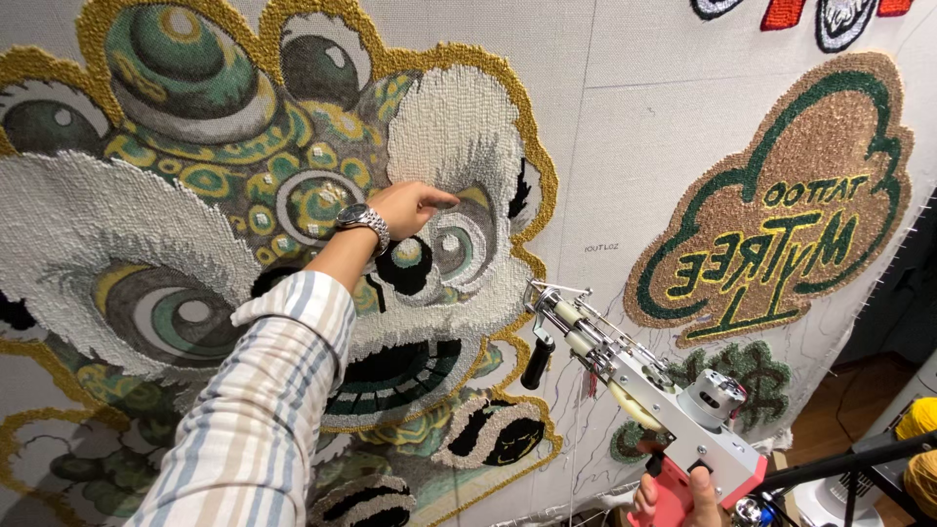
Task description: The person uses a handheld electric tufting gun to apply white yarn to a large canvas stretched on a frame. They move the tool steadily across the surface, filling in sections of a pre-drawn design featuring a stylized face with large eyes.
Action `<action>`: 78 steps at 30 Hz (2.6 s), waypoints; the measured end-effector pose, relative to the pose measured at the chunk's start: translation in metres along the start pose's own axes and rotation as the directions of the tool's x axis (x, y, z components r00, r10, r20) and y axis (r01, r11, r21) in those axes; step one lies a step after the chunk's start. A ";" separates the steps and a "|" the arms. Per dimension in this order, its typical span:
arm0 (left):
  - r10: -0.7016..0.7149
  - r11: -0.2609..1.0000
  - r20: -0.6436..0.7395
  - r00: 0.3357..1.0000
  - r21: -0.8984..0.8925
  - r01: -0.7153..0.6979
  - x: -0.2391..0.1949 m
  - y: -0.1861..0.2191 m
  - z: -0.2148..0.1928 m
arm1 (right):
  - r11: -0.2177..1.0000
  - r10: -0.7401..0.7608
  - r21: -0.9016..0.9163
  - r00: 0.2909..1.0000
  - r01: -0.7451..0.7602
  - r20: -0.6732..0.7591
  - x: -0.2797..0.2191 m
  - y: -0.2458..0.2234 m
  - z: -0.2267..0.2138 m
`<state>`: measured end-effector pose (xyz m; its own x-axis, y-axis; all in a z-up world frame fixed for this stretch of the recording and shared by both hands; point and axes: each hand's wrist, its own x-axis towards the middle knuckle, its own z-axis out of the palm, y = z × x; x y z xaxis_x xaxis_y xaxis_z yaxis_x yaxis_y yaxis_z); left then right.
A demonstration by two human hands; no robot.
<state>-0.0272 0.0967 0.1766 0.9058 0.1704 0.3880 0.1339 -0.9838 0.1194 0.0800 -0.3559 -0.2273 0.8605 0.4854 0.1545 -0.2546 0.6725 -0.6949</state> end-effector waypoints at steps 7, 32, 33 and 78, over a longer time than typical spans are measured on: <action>0.022 0.998 0.009 1.000 -0.059 -0.021 -0.003 -0.003 0.000 | 0.996 0.043 0.075 0.999 -0.043 0.009 0.003 0.011 0.000; 0.059 0.998 -0.001 0.998 0.009 -0.059 -0.011 -0.008 0.005 | 0.993 0.111 0.047 0.994 -0.110 -0.016 0.005 0.024 -0.011; 0.054 0.998 0.000 0.999 -0.015 -0.054 -0.012 -0.007 0.004 | 0.991 0.124 0.052 0.992 -0.124 0.001 0.005 0.023 -0.012; -0.084 0.955 -0.098 0.992 -0.293 0.052 -0.026 0.019 0.109 | 0.992 0.089 0.085 0.994 -0.094 0.067 0.008 0.020 -0.027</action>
<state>-0.0049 0.0672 0.0694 0.8475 0.2571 0.4644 0.0572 -0.9140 0.4017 0.0938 -0.3541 -0.2588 0.8029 0.5796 0.1391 -0.3713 0.6689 -0.6440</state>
